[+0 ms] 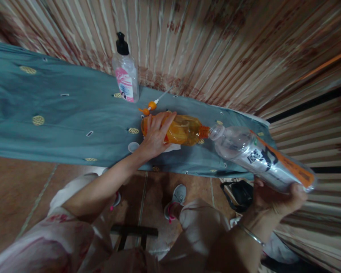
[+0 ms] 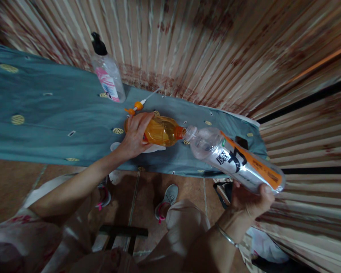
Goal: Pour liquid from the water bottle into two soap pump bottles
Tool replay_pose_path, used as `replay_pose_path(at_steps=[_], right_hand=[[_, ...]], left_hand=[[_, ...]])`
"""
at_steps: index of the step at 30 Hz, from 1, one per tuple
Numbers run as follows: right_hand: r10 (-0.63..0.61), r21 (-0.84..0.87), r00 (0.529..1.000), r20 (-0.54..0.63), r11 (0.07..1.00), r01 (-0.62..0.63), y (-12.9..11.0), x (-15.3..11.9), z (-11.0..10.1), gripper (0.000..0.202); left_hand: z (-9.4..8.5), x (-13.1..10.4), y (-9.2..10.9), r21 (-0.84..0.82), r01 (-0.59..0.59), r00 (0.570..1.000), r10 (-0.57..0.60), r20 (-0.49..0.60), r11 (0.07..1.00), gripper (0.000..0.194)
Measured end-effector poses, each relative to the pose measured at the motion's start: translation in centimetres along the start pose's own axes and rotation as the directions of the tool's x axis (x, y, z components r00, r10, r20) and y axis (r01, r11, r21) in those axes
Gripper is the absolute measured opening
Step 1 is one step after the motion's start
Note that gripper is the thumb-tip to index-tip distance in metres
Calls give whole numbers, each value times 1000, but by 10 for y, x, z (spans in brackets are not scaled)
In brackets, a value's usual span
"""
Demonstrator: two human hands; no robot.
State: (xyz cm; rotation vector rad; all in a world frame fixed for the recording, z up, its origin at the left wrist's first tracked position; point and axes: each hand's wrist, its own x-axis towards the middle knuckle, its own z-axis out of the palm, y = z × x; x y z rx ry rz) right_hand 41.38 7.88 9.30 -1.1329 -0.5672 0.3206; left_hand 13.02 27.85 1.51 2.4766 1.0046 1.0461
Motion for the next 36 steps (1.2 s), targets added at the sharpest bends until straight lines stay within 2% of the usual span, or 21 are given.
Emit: replay_pose_path(at_steps=[6,36], right_hand=[[6,4,999,-44,1000,-5,0,-1,0,48],[-7,3,1000,-19,1000,8,0,-1,0,51]], left_hand=[[1,0,-2,3,-21,1000,21,-8,1000,87],[1,-1,-2,-9,-11,1000,11,3,1000,87]])
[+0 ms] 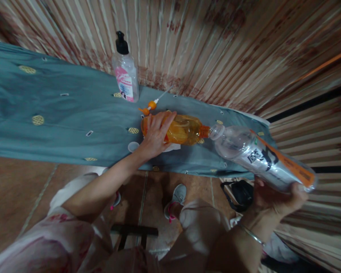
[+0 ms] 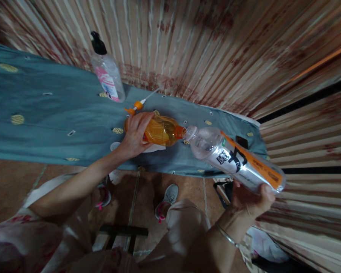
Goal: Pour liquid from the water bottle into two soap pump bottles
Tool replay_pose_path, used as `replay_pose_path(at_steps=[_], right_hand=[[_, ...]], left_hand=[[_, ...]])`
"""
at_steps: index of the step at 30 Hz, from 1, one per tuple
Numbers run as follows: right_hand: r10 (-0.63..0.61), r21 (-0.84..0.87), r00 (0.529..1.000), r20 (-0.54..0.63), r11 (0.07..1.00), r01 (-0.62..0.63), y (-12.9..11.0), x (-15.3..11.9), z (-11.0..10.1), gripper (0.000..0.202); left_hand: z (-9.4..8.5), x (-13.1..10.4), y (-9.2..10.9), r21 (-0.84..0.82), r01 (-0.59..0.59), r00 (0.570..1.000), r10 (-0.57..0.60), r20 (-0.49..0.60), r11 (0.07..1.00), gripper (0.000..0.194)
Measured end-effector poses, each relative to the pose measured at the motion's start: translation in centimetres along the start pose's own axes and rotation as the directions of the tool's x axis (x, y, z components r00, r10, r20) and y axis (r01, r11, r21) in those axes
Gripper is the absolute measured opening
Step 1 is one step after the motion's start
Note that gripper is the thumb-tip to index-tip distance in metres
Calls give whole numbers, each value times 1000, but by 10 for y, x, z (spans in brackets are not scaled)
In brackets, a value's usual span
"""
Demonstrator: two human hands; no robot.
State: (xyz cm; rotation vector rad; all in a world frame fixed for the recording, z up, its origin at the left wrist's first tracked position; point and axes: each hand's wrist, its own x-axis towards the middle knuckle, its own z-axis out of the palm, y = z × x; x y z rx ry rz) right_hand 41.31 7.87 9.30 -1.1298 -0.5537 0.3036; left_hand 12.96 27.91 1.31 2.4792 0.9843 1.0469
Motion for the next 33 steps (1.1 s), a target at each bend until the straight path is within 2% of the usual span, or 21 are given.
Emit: replay_pose_path(at_steps=[9,20,33], right_hand=[[4,10,1000,-3,1000,-4,2,1,-7,50],[23,13,999,-34,1000,-22,2,2,-6,48],[22,26,999,-40,999,-21,1,1,-3,52]], left_hand=[[1,0,0,14,-7,1000,7,-12,1000,86],[0,1,1,-7,11,1000,-11,3,1000,86],[2,-1,-2,13,-37,999,37,-20,999,86]])
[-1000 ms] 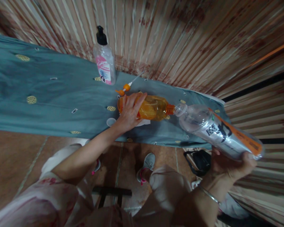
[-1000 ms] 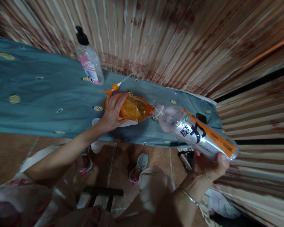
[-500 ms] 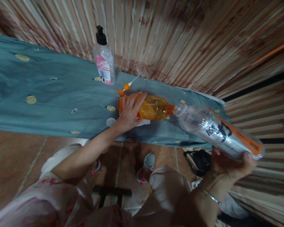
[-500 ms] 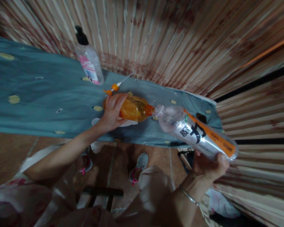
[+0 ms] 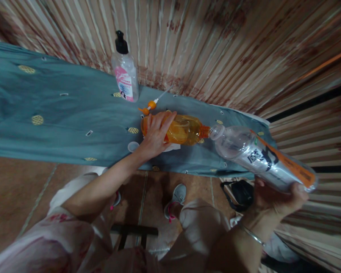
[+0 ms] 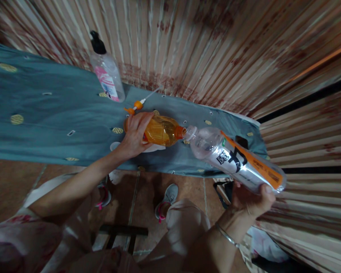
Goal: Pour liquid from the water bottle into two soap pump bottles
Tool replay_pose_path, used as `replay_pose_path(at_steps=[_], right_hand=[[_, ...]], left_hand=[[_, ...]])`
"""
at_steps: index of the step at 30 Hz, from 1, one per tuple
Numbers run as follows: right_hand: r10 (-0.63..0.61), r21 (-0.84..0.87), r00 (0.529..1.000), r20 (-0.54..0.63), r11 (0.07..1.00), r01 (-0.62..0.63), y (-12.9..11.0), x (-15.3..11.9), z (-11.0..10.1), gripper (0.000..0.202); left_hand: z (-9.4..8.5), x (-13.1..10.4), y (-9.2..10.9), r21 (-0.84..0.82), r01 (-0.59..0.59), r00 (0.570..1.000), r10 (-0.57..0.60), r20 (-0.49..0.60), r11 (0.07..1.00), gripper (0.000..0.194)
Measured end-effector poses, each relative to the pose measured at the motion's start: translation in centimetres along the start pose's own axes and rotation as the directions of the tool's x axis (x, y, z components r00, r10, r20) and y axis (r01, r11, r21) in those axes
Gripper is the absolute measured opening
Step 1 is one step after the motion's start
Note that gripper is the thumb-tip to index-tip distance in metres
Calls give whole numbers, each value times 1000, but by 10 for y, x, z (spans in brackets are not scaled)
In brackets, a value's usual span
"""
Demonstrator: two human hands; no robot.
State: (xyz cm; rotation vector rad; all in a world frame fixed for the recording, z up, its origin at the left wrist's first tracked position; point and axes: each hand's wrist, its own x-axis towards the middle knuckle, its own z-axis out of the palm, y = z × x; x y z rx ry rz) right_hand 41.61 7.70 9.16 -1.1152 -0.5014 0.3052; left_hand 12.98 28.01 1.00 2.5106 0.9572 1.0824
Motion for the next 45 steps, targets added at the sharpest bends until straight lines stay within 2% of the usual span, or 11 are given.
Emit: replay_pose_path(at_steps=[6,22,27,35,40,45], right_hand=[[-4,-9,999,37,1000,4,0,1,-1,50],[-18,-14,999,44,1000,19,1,0,-1,49],[3,-3,1000,-3,1000,-3,0,-1,2,49],[-14,-16,999,32,1000,15,2,0,-2,50],[-5,-20,1000,8,1000,6,1,0,-2,49],[-12,-16,999,44,1000,13,1,1,-1,48]], left_hand=[[-1,0,0,-11,17,1000,-16,24,1000,88],[-2,1,2,-1,24,999,-24,38,1000,88],[-2,1,2,-10,33,999,-32,40,999,87],[-4,2,4,6,48,997,-48,64,999,86],[-3,2,3,4,31,998,-31,45,1000,85],[-2,2,3,1,42,998,-42,44,999,83]])
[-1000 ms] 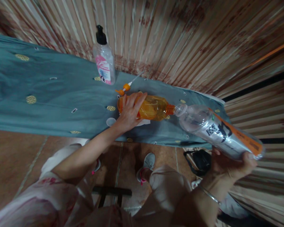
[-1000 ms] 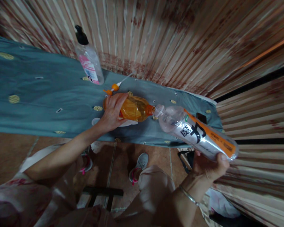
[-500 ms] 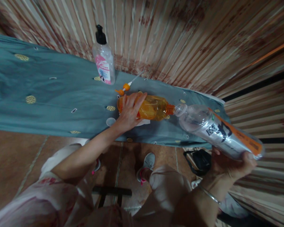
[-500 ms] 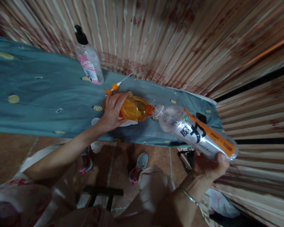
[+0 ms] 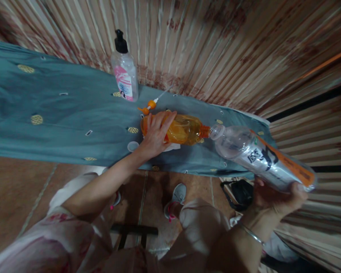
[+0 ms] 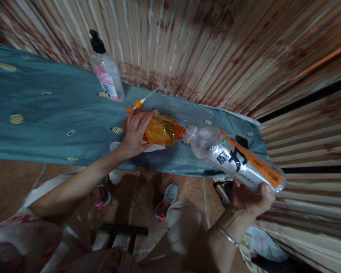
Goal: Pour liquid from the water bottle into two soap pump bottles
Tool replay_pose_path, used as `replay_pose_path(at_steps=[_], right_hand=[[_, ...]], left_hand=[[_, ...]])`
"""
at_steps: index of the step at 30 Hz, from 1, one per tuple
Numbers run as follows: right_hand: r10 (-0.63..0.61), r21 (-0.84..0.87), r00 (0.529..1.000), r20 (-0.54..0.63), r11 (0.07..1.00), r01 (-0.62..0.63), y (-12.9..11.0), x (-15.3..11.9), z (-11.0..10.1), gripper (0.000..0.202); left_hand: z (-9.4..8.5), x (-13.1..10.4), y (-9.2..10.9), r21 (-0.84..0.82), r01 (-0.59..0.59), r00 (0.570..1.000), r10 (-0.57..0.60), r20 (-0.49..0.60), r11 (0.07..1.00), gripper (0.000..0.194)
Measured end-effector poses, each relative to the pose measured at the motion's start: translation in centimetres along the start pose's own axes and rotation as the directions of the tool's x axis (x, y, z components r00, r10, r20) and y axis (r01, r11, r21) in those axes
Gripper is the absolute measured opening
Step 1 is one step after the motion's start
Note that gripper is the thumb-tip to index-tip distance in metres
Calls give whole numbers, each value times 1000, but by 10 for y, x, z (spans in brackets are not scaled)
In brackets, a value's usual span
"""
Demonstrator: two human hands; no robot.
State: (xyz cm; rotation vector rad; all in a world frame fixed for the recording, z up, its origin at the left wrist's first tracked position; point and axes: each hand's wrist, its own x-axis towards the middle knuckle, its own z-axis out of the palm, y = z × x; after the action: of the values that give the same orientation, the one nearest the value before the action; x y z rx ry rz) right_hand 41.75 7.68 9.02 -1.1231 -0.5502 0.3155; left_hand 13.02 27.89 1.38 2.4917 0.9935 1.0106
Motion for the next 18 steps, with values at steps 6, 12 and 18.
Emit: replay_pose_path(at_steps=[6,12,18], right_hand=[[15,12,1000,-27,1000,-14,-1,0,0,51],[-10,-11,1000,10,1000,10,-1,-1,1,48],[-3,-6,1000,-11,1000,3,-1,-1,2,47]], left_hand=[[0,0,-1,-10,-4,1000,4,7,1000,85],[0,0,-1,-11,-12,1000,12,4,1000,86],[0,0,0,-3,-10,1000,10,5,1000,86]])
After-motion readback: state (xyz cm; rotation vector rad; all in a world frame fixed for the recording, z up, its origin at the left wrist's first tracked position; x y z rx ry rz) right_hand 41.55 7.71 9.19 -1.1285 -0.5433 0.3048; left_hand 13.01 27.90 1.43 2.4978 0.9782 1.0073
